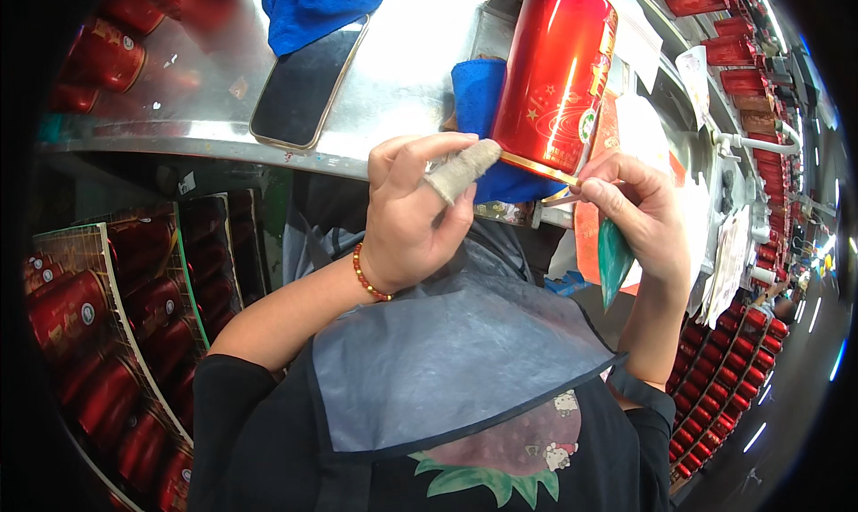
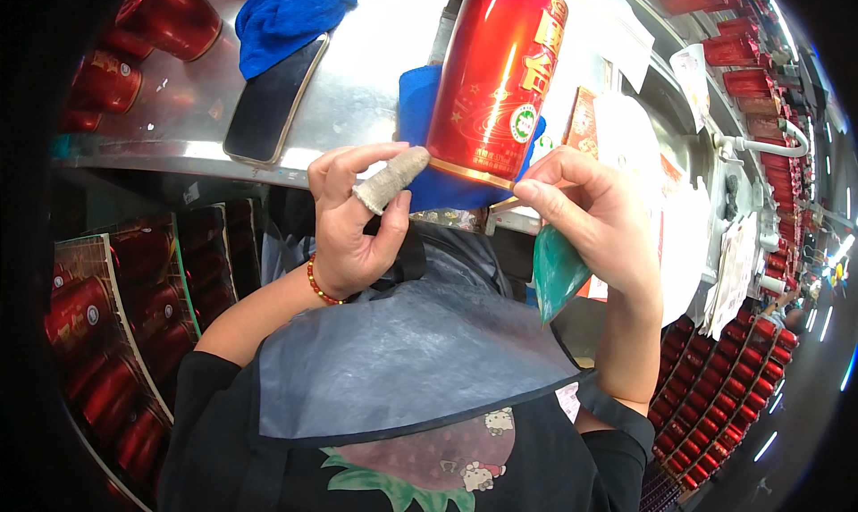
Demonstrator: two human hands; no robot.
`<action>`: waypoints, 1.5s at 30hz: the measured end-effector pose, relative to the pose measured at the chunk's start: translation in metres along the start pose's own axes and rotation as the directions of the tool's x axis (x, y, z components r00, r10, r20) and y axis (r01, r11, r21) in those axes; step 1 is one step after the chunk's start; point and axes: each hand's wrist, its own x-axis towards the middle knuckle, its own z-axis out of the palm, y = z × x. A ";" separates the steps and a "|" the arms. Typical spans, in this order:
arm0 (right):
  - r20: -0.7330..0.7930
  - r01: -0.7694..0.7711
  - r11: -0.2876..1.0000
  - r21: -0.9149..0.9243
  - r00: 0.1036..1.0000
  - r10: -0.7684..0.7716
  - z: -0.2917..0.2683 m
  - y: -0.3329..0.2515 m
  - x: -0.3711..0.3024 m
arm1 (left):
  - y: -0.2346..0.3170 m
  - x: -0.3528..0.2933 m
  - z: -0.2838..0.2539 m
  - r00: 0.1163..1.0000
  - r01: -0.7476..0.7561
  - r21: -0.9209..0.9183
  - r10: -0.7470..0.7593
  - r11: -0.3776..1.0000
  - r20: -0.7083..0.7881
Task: The person applies a paper label to a red cylindrical container using a green tool to smooth and press the edges. They rotate the container to align the label, then use the tool to ensure adhesion around the rim and sides. The person repeats this process on multiple containers, placing finished ones on a nearby shelf.
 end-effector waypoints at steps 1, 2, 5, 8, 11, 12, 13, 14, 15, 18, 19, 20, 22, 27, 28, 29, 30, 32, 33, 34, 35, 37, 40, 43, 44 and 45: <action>0.003 -0.005 1.000 0.005 1.000 0.005 0.000 0.000 0.000 | 0.000 0.000 0.000 1.000 0.021 -0.014 -0.021 1.000 -0.002; 0.004 -0.010 1.000 0.011 1.000 0.010 -0.001 0.000 -0.001 | 0.000 0.000 0.000 0.999 0.041 -0.029 -0.041 0.999 -0.002; -0.002 -0.002 1.000 -0.020 1.000 0.002 -0.001 -0.001 -0.002 | 0.001 0.001 0.002 0.999 0.043 -0.037 -0.043 0.998 -0.012; -0.010 -0.036 0.999 0.009 0.999 0.037 -0.001 -0.003 -0.004 | 0.003 0.003 -0.004 0.999 -0.028 0.018 0.027 0.999 0.037; 0.005 -0.033 0.999 0.034 0.999 0.033 -0.001 -0.005 -0.005 | 0.004 0.009 -0.002 0.994 -0.107 -0.001 0.107 0.994 -0.002; 0.012 -0.021 0.999 0.034 1.000 0.021 -0.002 -0.006 -0.006 | 0.003 0.010 -0.002 0.990 -0.139 0.018 0.139 0.990 0.016; 0.008 0.009 0.999 0.038 1.000 -0.010 -0.002 -0.008 -0.007 | 0.002 0.013 -0.002 0.991 -0.133 0.004 0.133 0.991 0.020; 0.005 0.039 0.998 0.044 0.999 -0.040 -0.001 -0.010 -0.008 | 0.002 0.017 -0.003 0.992 -0.125 -0.007 0.125 0.992 0.026; 0.003 0.070 0.996 0.050 0.998 -0.070 0.000 -0.013 -0.009 | 0.002 0.020 -0.003 0.993 -0.116 -0.019 0.117 0.993 0.032; 0.004 0.046 0.999 0.017 0.999 -0.047 0.000 -0.021 -0.012 | -0.001 0.021 0.004 0.981 0.194 -0.295 -0.192 0.935 0.036; 0.006 0.049 0.999 0.015 0.999 -0.049 0.001 -0.022 -0.013 | -0.010 0.022 0.009 0.980 0.196 -0.327 -0.200 0.925 0.023; 0.005 0.064 0.998 0.025 0.998 -0.064 0.003 -0.022 -0.013 | -0.014 0.022 0.010 0.971 0.240 -0.349 -0.228 0.906 0.076; 0.004 0.089 0.996 0.022 0.996 -0.089 0.006 -0.024 -0.015 | -0.013 0.024 0.013 0.937 0.350 -0.408 -0.323 0.843 0.137; 0.003 0.101 0.994 0.045 0.995 -0.101 0.005 -0.030 -0.012 | -0.012 0.026 0.019 0.920 0.391 -0.455 -0.321 0.800 0.226; 0.004 0.100 0.994 0.045 0.995 -0.100 0.005 -0.030 -0.012 | -0.012 0.026 0.019 0.920 0.389 -0.432 -0.317 0.814 0.231; 0.008 0.106 0.994 0.015 0.994 -0.106 0.003 -0.030 -0.011 | -0.011 0.025 0.018 0.920 0.385 -0.410 -0.313 0.827 0.235; 0.010 0.105 0.994 -0.012 0.994 -0.105 0.000 -0.028 -0.012 | -0.011 0.025 0.018 0.921 0.381 -0.387 -0.309 0.840 0.238; 0.012 0.096 0.993 -0.064 0.995 -0.096 -0.006 -0.024 -0.013 | -0.012 0.026 0.018 0.918 0.389 -0.400 -0.310 0.830 0.249; 0.011 0.087 0.992 -0.090 0.996 -0.087 -0.009 -0.021 -0.014 | -0.013 0.026 0.017 0.916 0.393 -0.407 -0.311 0.825 0.255; -0.004 0.076 0.995 -0.060 0.997 -0.077 -0.011 -0.018 -0.015 | -0.013 0.027 0.017 0.916 0.393 -0.411 -0.309 0.823 0.257; -0.020 0.065 0.998 -0.028 0.998 -0.065 -0.011 -0.013 -0.017 | -0.014 0.026 0.017 0.915 0.393 -0.413 -0.307 0.822 0.261; -0.049 0.036 0.999 -0.005 0.998 -0.036 -0.016 -0.002 -0.020 | -0.013 0.027 0.017 0.915 0.391 -0.417 -0.300 0.820 0.268; -0.079 -0.055 0.998 -0.023 0.995 0.053 -0.026 0.014 -0.022 | -0.013 0.029 0.015 0.916 0.387 -0.416 -0.291 0.823 0.277; -0.101 -0.090 0.995 -0.037 0.991 0.086 -0.033 0.029 -0.024 | -0.016 0.033 0.011 0.939 0.310 -0.353 -0.225 0.883 0.262; -0.097 -0.120 0.992 -0.032 0.988 0.117 -0.035 0.030 -0.025 | -0.015 0.038 0.008 0.957 0.228 -0.284 -0.160 0.931 0.243; -0.093 -0.150 0.988 -0.028 0.985 0.147 -0.038 0.030 -0.027 | -0.012 0.044 0.004 0.969 0.142 -0.212 -0.092 0.967 0.229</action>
